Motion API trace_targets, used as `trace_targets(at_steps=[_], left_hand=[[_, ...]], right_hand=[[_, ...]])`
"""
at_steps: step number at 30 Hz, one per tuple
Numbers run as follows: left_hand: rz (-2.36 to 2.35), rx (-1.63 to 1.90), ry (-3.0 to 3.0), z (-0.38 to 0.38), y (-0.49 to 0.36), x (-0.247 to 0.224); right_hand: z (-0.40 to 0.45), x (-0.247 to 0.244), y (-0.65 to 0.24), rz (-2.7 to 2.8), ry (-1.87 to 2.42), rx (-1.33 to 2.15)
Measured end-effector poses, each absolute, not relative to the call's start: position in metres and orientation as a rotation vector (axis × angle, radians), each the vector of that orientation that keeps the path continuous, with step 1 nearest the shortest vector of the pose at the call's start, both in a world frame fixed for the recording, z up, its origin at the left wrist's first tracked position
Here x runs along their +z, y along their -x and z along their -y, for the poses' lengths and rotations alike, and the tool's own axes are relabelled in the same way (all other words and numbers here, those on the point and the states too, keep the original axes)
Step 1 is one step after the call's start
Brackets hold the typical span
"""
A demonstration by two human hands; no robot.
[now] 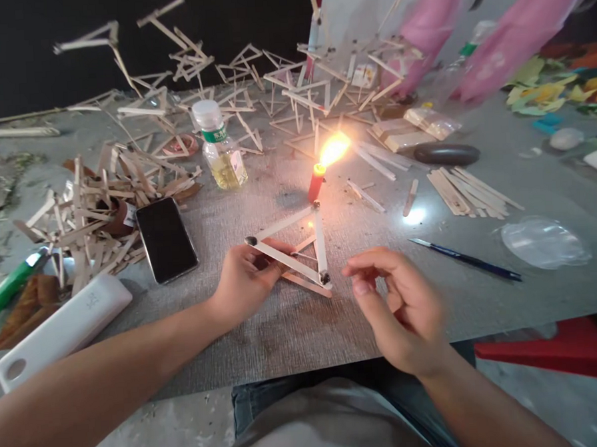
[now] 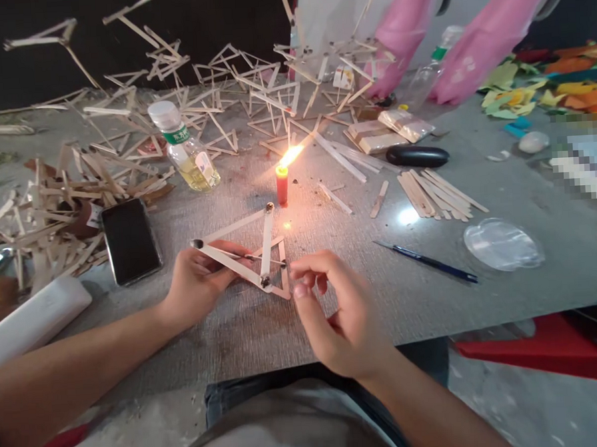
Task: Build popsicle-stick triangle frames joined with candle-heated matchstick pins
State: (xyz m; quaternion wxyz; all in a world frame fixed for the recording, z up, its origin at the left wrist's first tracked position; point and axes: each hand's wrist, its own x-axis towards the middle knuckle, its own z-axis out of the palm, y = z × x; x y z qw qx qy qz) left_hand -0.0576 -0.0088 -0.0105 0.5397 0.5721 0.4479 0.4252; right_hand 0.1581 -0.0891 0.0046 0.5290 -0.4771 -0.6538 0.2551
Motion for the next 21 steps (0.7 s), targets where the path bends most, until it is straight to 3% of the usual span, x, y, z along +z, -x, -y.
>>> trace_targets(at_steps=[3, 6, 14, 21], left_hand=[[-1.068, 1.011, -1.412, 0.008, 0.058, -0.009], [-1.096, 1.016, -1.458, 0.007, 0.06, -0.009], [-0.927, 1.071, -1.45, 0.011, 0.069, -0.012], [-0.934, 1.593, -1.15, 0.048, 0.061, -0.01]], right_hand=[[0.073, 0.017, -0.175, 1.605, 1.234, 0.682], [0.05, 0.024, -0.184, 1.611, 1.331, 0.991], [0.008, 0.021, -0.179, 1.493, 1.191, 1.435], [-0.004, 0.018, -0.171, 1.497, 0.974, 1.542]])
